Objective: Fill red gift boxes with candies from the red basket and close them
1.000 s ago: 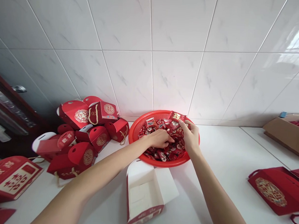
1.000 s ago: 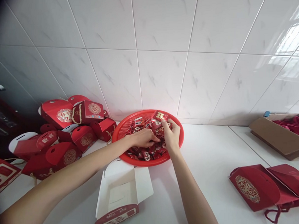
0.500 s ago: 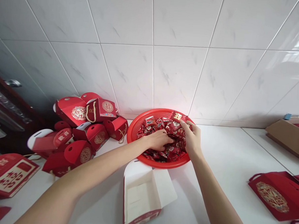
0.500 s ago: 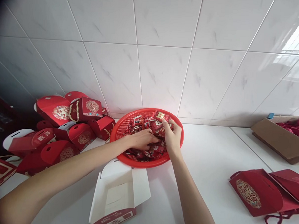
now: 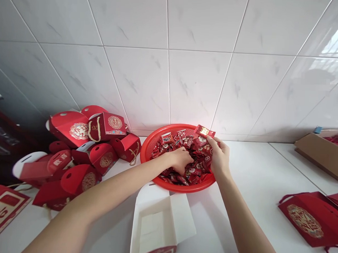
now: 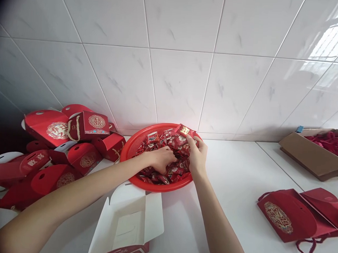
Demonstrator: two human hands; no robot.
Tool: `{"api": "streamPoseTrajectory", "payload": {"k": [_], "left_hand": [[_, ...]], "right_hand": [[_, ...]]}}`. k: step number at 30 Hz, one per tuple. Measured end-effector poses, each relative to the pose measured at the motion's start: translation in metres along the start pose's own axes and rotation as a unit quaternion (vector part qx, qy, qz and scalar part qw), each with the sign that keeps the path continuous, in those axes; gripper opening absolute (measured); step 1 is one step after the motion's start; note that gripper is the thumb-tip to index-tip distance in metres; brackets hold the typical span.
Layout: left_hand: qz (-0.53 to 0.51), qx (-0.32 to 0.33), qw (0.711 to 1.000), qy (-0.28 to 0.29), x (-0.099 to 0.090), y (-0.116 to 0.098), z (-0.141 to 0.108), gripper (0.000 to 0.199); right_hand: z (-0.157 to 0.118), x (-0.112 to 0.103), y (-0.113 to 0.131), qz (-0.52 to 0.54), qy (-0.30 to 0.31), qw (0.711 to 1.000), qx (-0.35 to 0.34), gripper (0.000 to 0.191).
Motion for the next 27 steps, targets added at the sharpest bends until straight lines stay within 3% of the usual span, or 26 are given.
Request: {"api": "streamPoseTrajectory", "payload": {"k": [4, 9, 12, 18, 23, 27], "left_hand": [[-0.001, -0.012, 1.0, 0.017, 0.0, 0.0, 0.0, 0.032], [-0.029, -0.038, 0.999, 0.023, 0.002, 0.008, -0.001, 0.04], [-0.041, -0.056, 0.997, 0.019, 0.003, 0.012, -0.001, 0.049], [-0.035, -0.062, 0.997, 0.015, 0.0, 0.009, 0.003, 0.038], [-0.05, -0.064, 0.997, -0.009, -0.007, 0.012, -0.003, 0.032], [-0.097, -0.065, 0.992, -0.044, -0.018, 0.026, -0.021, 0.04]], "right_hand": [[-0.003, -0.013, 0.01, 0.068, -0.079, 0.994, -0.039, 0.024], [-0.009, -0.038, 0.027, 0.142, -0.19, 0.966, -0.103, 0.02], [-0.009, -0.054, 0.042, 0.156, -0.225, 0.953, -0.128, 0.019], [-0.006, -0.071, 0.058, 0.154, -0.23, 0.954, -0.112, 0.019], [-0.006, -0.06, 0.059, 0.118, -0.201, 0.965, -0.122, 0.021], [-0.007, -0.052, 0.06, 0.092, -0.177, 0.97, -0.138, 0.025]]}}
Point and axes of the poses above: each hand's wrist, its own z-axis towards the middle knuckle, its own x-axis out of the palm, y = z × x, the point moved 9 cm from there along z, towards the middle knuckle, and after that the axes turned 11 degrees about x, right-handed, at the moved point
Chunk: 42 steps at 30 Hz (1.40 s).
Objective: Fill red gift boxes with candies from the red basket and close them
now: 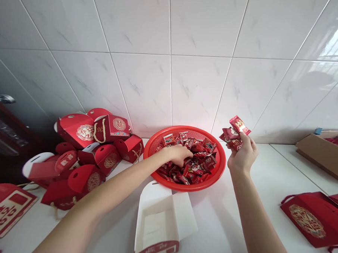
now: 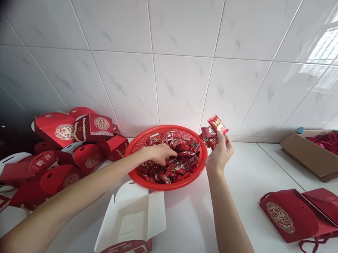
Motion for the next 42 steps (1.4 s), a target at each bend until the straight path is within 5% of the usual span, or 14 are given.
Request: {"api": "streamPoseTrajectory", "payload": {"k": [4, 7, 10, 18, 25, 36, 42], "left_hand": [[-0.089, -0.008, 0.992, -0.086, -0.024, 0.02, -0.017, 0.047], [-0.269, 0.003, 0.945, -0.189, -0.035, 0.033, -0.026, 0.045], [-0.366, 0.016, 0.901, -0.232, -0.032, 0.04, -0.03, 0.045], [-0.327, 0.019, 0.906, -0.269, -0.026, 0.049, -0.047, 0.05], [-0.273, -0.038, 0.895, -0.352, -0.032, 0.079, -0.074, 0.047], [-0.187, -0.069, 0.95, -0.239, -0.017, 0.075, -0.069, 0.045], [-0.047, -0.042, 0.971, -0.229, -0.034, 0.051, -0.055, 0.038]], "right_hand": [[-0.003, 0.004, -0.003, -0.003, 0.013, 1.0, 0.009, 0.023], [-0.005, 0.008, -0.007, -0.001, 0.022, 0.999, 0.026, 0.021], [-0.008, 0.012, -0.012, 0.006, 0.028, 0.999, 0.035, 0.02], [-0.018, 0.03, -0.033, -0.038, 0.138, 0.987, 0.076, 0.02], [-0.029, 0.039, -0.056, -0.099, 0.181, 0.971, 0.125, 0.022], [-0.031, 0.039, -0.06, -0.128, 0.181, 0.966, 0.132, 0.025], [-0.031, 0.039, -0.06, -0.138, 0.181, 0.965, 0.129, 0.027]]}}
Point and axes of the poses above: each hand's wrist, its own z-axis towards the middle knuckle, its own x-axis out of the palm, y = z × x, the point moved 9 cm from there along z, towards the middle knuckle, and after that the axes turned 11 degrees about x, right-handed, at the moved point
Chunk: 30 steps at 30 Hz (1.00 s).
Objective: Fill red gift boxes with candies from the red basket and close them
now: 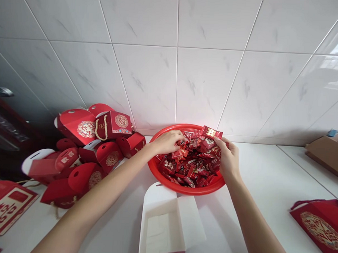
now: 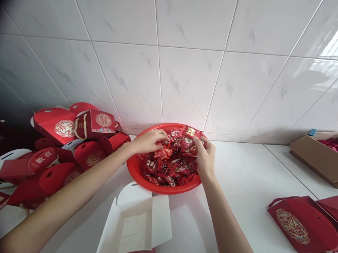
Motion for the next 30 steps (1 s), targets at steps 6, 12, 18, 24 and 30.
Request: {"api": "streamPoseTrajectory", "payload": {"k": [6, 12, 18, 24, 30], "left_hand": [[0.039, 0.028, 0.968, 0.246, 0.063, -0.051, 0.023, 0.029], [0.04, -0.011, 0.962, 0.269, 0.086, -0.055, 0.033, 0.039], [-0.034, -0.024, 0.974, 0.221, 0.064, -0.036, 0.025, 0.056], [-0.165, -0.047, 0.982, 0.076, 0.025, -0.01, 0.006, 0.035], [-0.438, -0.081, 0.885, -0.136, 0.009, 0.001, -0.022, 0.033]], "right_hand": [[0.002, -0.001, -0.002, -0.005, 0.001, 1.0, -0.004, 0.028], [0.003, 0.001, -0.003, 0.014, 0.017, 1.0, -0.003, 0.027], [0.001, 0.002, -0.002, 0.015, 0.015, 1.0, -0.001, 0.026], [0.002, 0.0, -0.003, -0.014, 0.011, 1.0, -0.004, 0.027], [0.002, 0.005, -0.008, -0.043, 0.036, 0.998, 0.021, 0.03]]}}
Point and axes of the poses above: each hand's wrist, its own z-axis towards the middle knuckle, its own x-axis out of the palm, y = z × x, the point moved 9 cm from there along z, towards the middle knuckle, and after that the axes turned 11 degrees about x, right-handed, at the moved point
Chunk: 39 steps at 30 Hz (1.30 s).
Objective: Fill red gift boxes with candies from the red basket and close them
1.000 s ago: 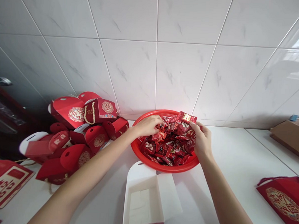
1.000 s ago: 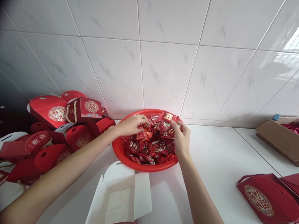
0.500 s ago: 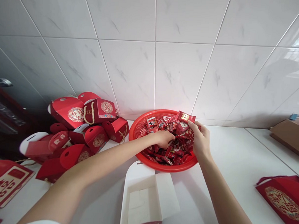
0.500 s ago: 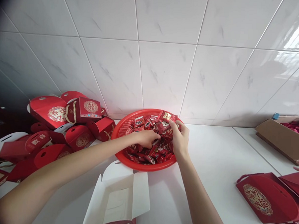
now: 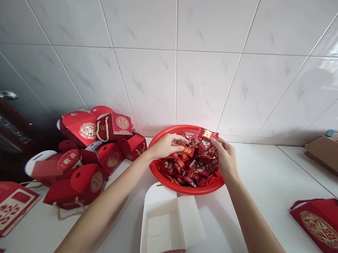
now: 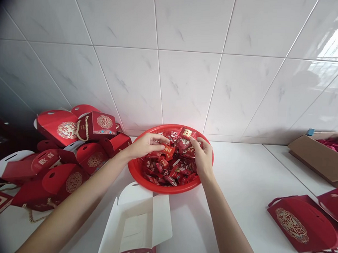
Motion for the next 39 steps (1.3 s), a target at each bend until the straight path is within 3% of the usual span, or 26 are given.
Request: {"api": "streamPoseTrajectory", "payload": {"k": [3, 6, 9, 16, 20, 25, 29, 32, 35, 37, 39], "left_hand": [[-0.06, 0.008, 0.996, -0.069, -0.004, -0.003, -0.008, 0.038], [-0.078, 0.04, 0.991, -0.101, -0.006, -0.01, -0.01, 0.039], [-0.095, 0.054, 0.987, -0.115, -0.006, -0.011, -0.013, 0.039], [-0.109, 0.021, 0.987, -0.114, -0.003, -0.004, -0.017, 0.043], [-0.135, 0.031, 0.981, -0.135, -0.009, -0.006, -0.017, 0.036], [-0.216, -0.042, 0.961, -0.165, -0.013, 0.006, -0.022, 0.02], [-0.246, -0.099, 0.946, -0.188, -0.013, 0.014, -0.028, 0.012], [-0.238, -0.108, 0.95, -0.173, -0.008, 0.009, -0.03, 0.014], [-0.195, -0.089, 0.971, -0.111, 0.002, -0.003, -0.029, 0.027], [-0.152, -0.071, 0.984, -0.067, 0.009, -0.012, -0.03, 0.033], [-0.128, -0.059, 0.988, -0.062, 0.011, -0.017, -0.032, 0.034]], "right_hand": [[-0.002, 0.004, 0.001, -0.012, 0.012, 1.0, 0.003, 0.033], [-0.004, 0.007, 0.002, -0.028, 0.018, 0.999, 0.003, 0.034], [-0.006, 0.009, 0.003, -0.058, 0.026, 0.998, 0.006, 0.036], [-0.008, 0.018, -0.003, -0.117, 0.073, 0.99, 0.028, 0.038], [-0.01, 0.022, 0.0, -0.129, 0.085, 0.988, 0.024, 0.038], [-0.014, 0.026, 0.004, -0.161, 0.101, 0.982, 0.011, 0.041], [-0.021, 0.036, 0.004, -0.21, 0.152, 0.966, 0.012, 0.045], [-0.03, 0.046, 0.01, -0.245, 0.185, 0.952, -0.012, 0.046], [-0.036, 0.053, 0.016, -0.27, 0.192, 0.943, -0.034, 0.046], [-0.038, 0.054, 0.014, -0.265, 0.198, 0.944, -0.018, 0.045], [-0.037, 0.052, 0.009, -0.235, 0.197, 0.952, 0.019, 0.044]]}}
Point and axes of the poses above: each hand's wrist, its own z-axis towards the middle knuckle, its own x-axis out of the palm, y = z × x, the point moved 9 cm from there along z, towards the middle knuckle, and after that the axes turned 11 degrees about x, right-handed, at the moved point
